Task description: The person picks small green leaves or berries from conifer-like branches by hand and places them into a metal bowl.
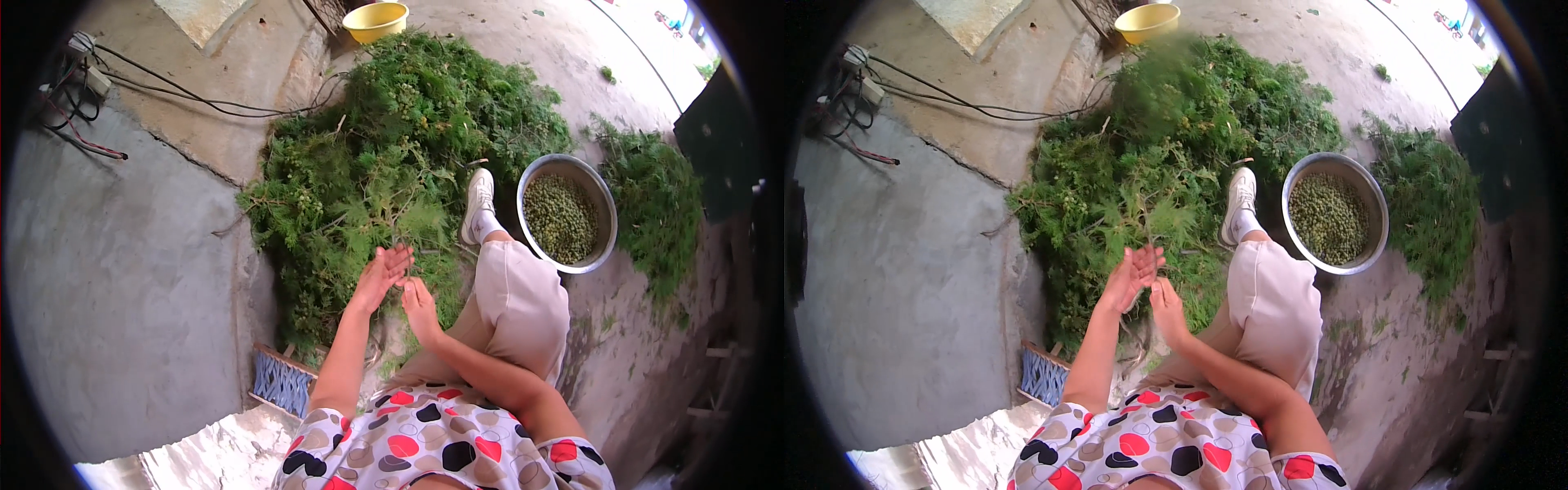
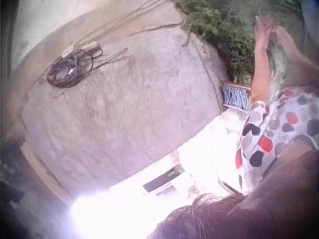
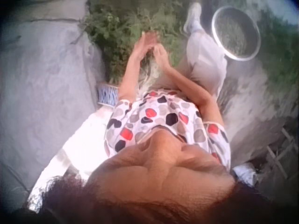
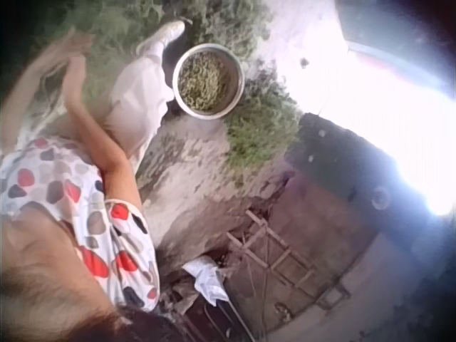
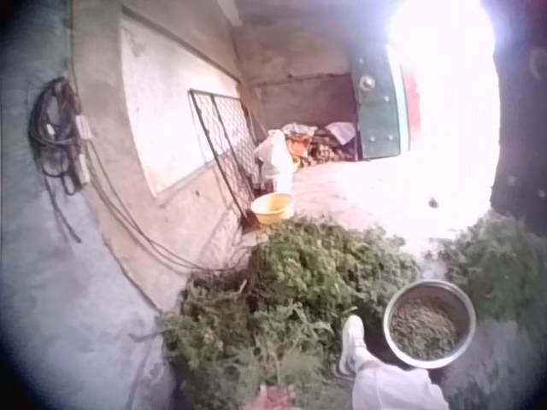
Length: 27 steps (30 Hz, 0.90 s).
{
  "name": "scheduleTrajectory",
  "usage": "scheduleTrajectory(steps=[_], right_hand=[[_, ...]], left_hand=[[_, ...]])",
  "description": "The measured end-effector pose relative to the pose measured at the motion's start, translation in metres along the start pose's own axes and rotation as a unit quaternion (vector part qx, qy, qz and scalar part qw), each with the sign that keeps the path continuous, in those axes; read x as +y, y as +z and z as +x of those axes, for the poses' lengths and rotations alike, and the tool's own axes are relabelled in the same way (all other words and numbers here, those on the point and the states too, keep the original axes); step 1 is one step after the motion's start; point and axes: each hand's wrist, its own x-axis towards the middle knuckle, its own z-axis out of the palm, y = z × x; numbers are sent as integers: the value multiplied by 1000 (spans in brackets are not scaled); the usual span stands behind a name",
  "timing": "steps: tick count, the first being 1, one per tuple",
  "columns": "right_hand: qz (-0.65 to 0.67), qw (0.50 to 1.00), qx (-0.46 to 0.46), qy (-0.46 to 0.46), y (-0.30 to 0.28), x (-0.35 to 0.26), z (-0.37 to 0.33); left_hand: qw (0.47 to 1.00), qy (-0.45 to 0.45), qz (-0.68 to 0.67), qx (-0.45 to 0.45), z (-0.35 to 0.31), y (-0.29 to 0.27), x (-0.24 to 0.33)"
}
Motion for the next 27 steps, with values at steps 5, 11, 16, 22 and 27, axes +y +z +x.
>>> scheduleTrajectory(steps=[5, 11, 16, 22, 27], right_hand=[[-74, 993, -88, 2, 0, -18, -18], [-74, 995, -60, -34, -4, -28, -14], [87, 995, -43, -29, -16, -94, -15], [5, 988, -106, -112, -14, -139, 0], [-160, 950, -265, -48, -19, -145, 19]], left_hand=[[968, 106, -218, 59, -5, 26, 34], [941, 223, -207, 149, -30, 39, 50], [903, 320, -184, 220, -53, 44, 77], [884, 345, -208, 239, -67, 41, 80], [876, 345, -224, 253, -71, 35, 77]])
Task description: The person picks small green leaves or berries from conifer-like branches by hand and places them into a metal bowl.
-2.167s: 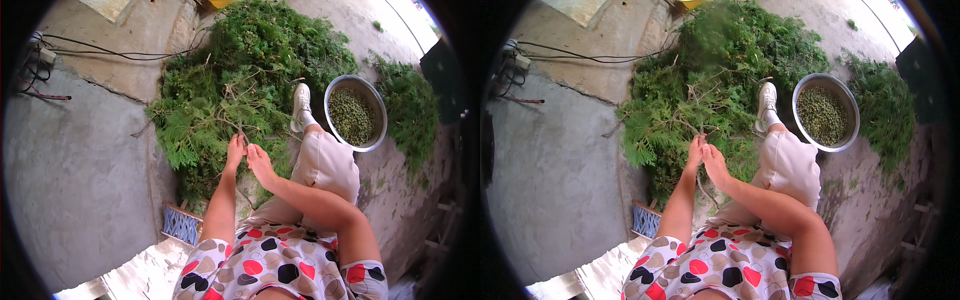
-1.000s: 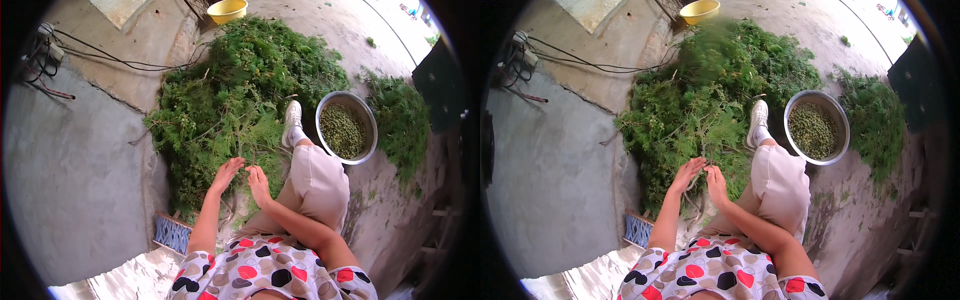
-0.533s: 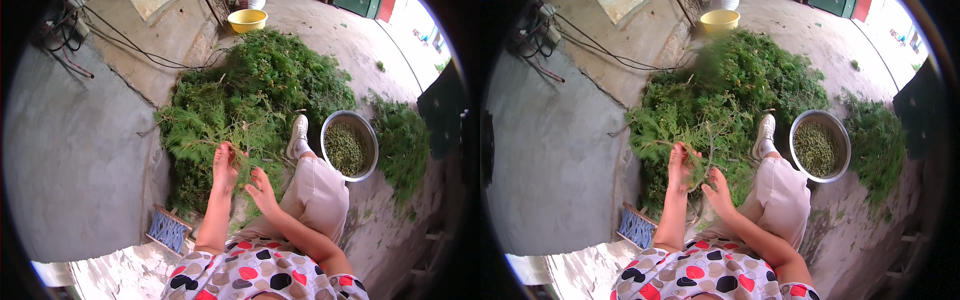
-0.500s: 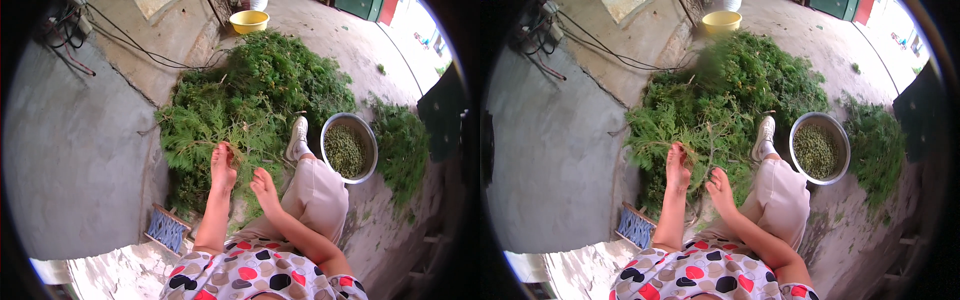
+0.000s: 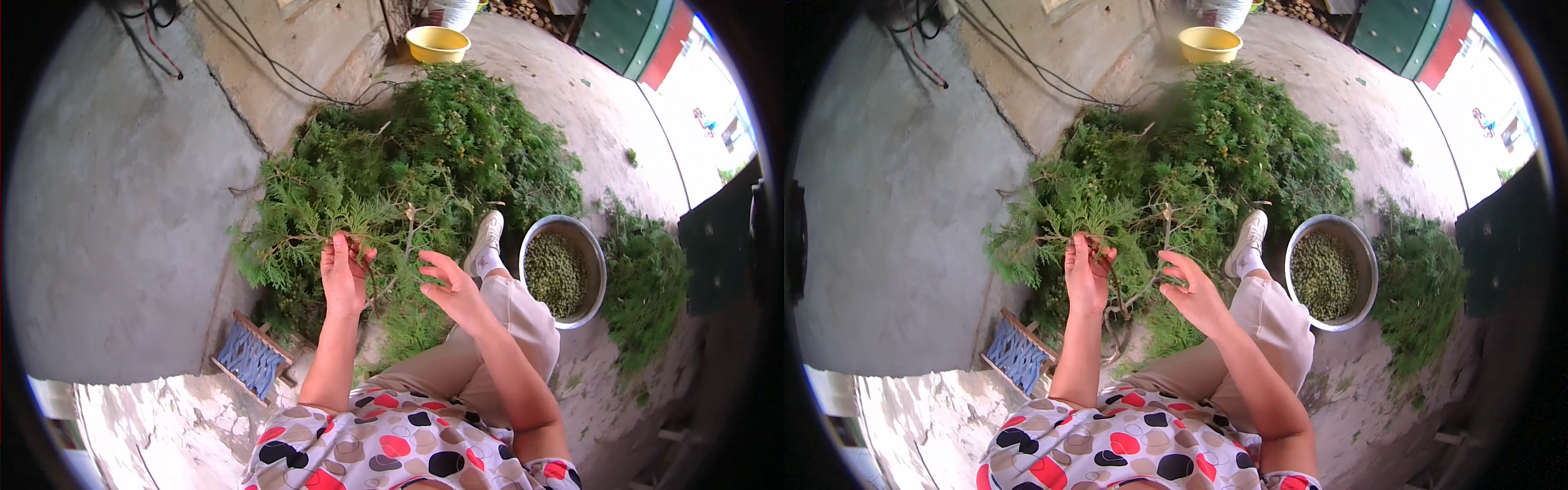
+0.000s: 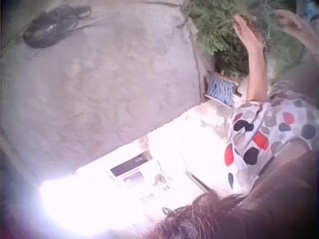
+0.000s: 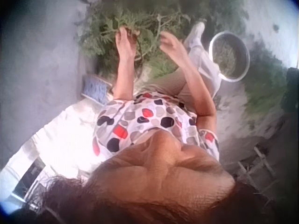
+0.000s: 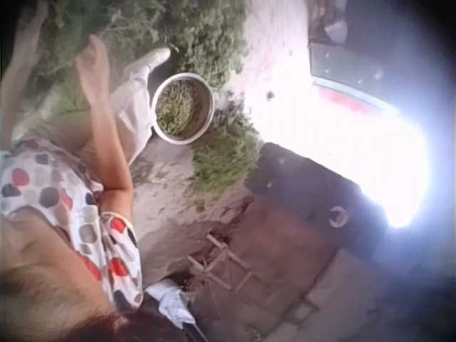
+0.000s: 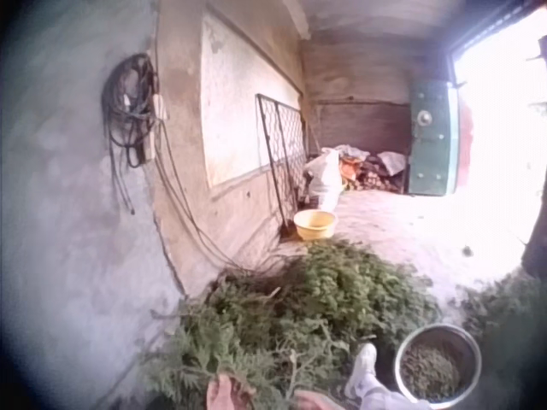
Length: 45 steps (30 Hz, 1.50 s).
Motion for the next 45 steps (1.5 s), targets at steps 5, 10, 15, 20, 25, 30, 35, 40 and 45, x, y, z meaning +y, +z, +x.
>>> scheduleTrajectory(steps=[5, 10, 15, 20, 25, 30, 35, 40, 45], right_hand=[[79, 993, -55, 65, 7, -4, 14], [189, 968, -67, 150, -4, -20, 33], [262, 951, -73, 150, -20, -27, 42], [223, 963, -22, 147, -30, -6, 49], [126, 986, -35, 107, -33, -4, 46], [151, 978, -16, 144, -36, 11, 46], [140, 982, -2, 129, -42, 16, 48], [18, 991, -18, 131, -45, 3, 45], [4, 992, 63, 109, -40, 2, 47]], left_hand=[[1000, -3, -6, 5, -2, 5, -2], [999, 13, 3, 35, 0, 11, -3], [998, 26, 53, 13, 6, 4, -16], [993, 23, 117, -1, 8, 4, -33], [989, 15, 144, -22, 7, 10, -41], [980, 26, 193, -32, 6, 14, -43], [987, 47, 152, -27, 10, 12, -36], [992, 34, 124, 1, 11, 2, -27], [990, 45, 133, 4, 4, -3, -30]])
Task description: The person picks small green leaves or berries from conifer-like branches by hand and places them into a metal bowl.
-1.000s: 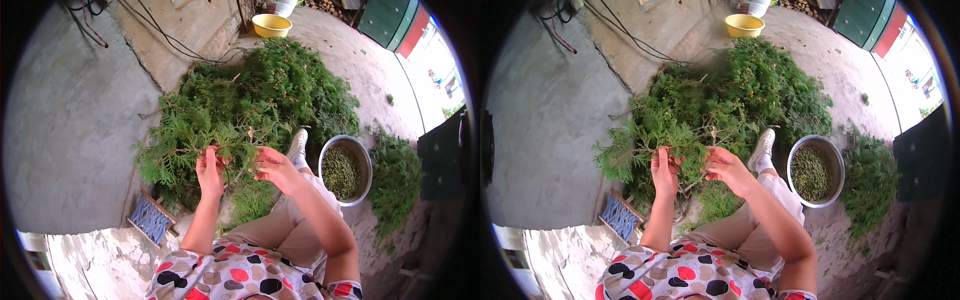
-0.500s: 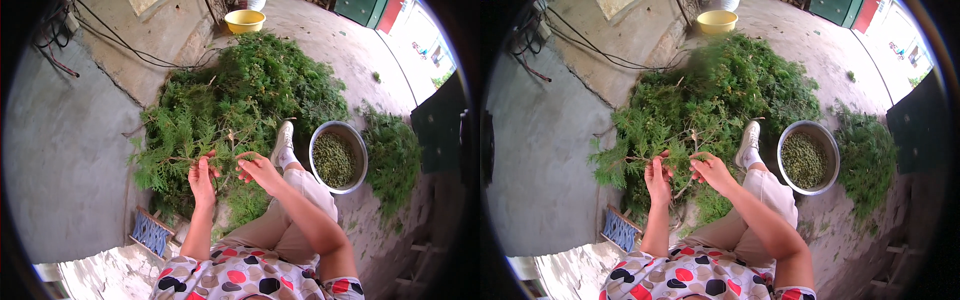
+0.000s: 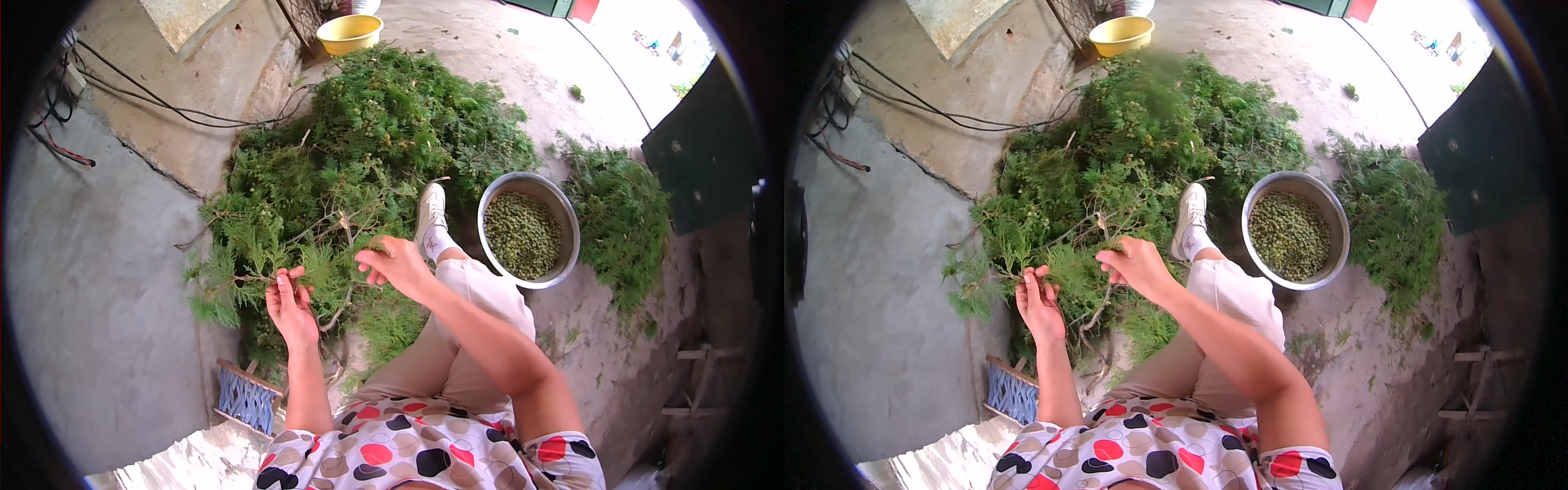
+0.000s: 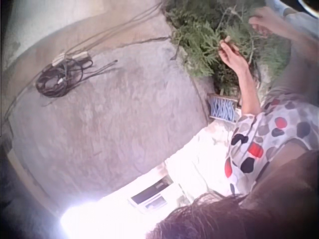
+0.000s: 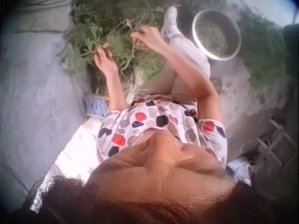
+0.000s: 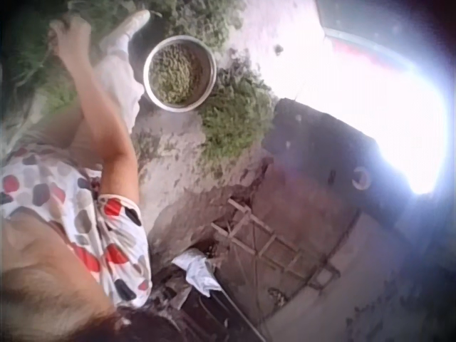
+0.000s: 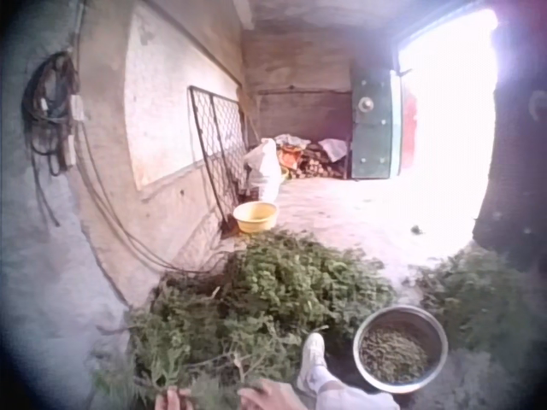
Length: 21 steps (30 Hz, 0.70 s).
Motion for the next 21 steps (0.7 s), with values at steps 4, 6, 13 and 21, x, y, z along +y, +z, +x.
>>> scheduleTrajectory(steps=[4, 6, 13, 21], right_hand=[[221, 975, 3, 25, -2, -3, 2], [257, 966, -10, 34, -2, -7, -4], [294, 952, 86, -4, -4, -8, -3], [214, 952, 210, -58, -27, -12, 4]], left_hand=[[1000, -10, 0, -11, -8, 10, 4], [998, -20, -51, 4, -7, 14, 4], [998, -43, -42, -21, -15, 21, -7], [991, -96, -9, -97, -15, 28, -11]])
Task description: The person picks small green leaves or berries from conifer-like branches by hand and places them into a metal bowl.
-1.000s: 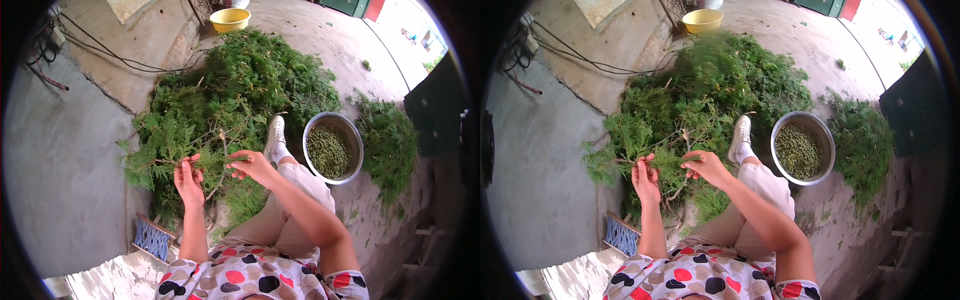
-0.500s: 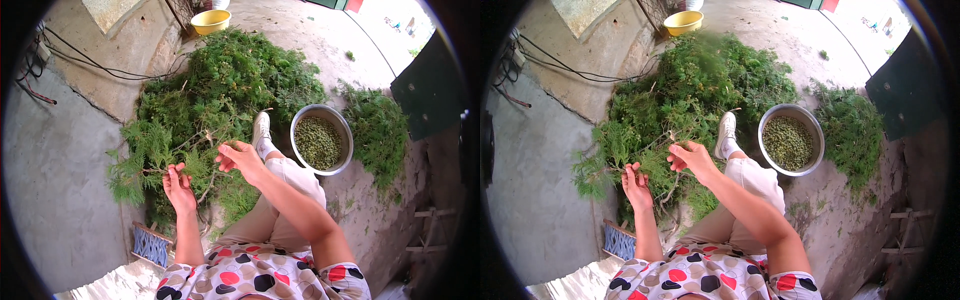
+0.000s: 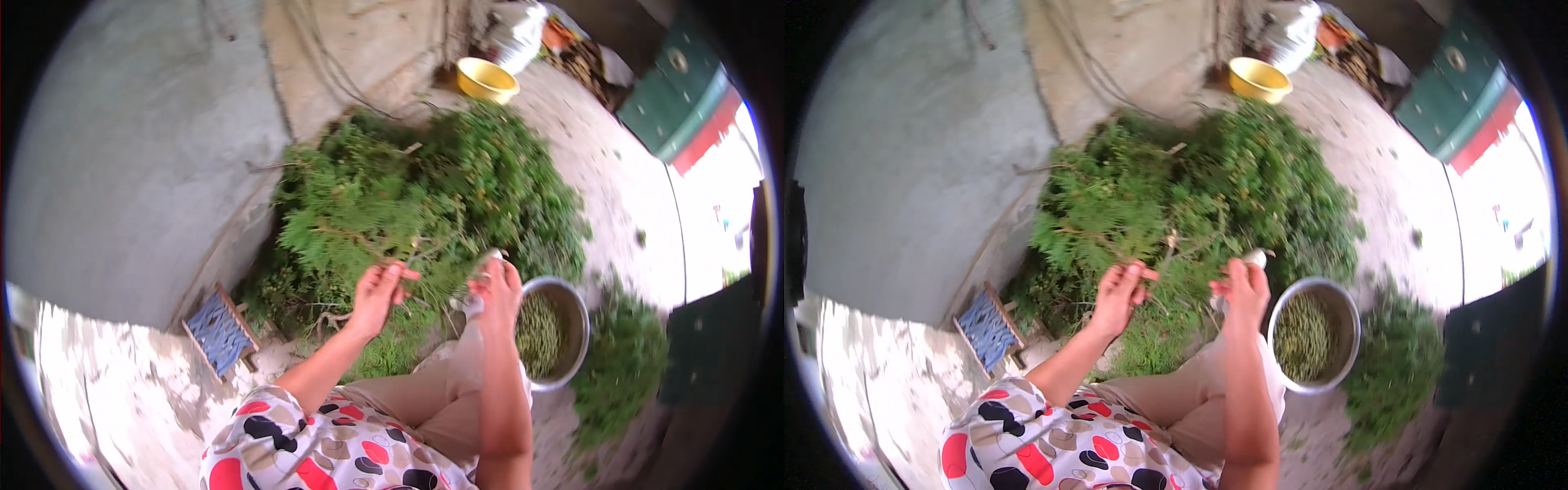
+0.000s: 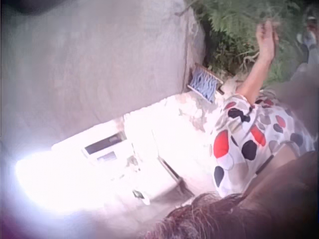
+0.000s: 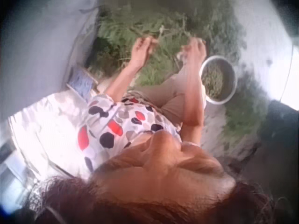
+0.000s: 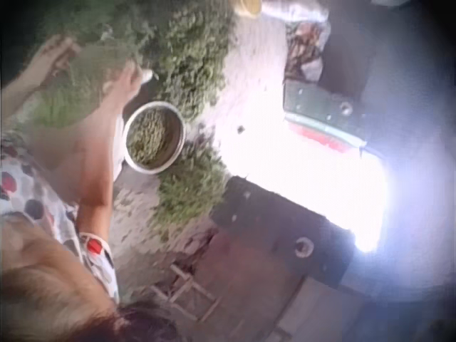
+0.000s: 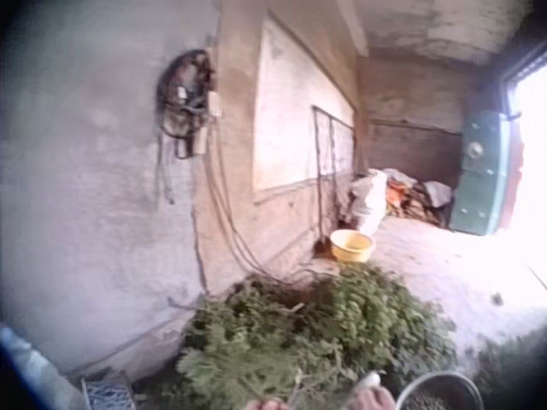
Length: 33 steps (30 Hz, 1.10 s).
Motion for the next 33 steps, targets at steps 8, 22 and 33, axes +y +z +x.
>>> scheduleTrajectory(steps=[8, 22, 33], right_hand=[[317, 942, -92, -55, -87, -25, 54], [-149, 955, -131, -220, -8, -26, 6], [-319, 903, -107, -268, -2, -11, 0]], left_hand=[[996, -20, 74, -49, 2, -22, 6], [962, -64, 217, -151, 7, 0, 4], [933, -102, 267, -221, -9, -4, -25]])
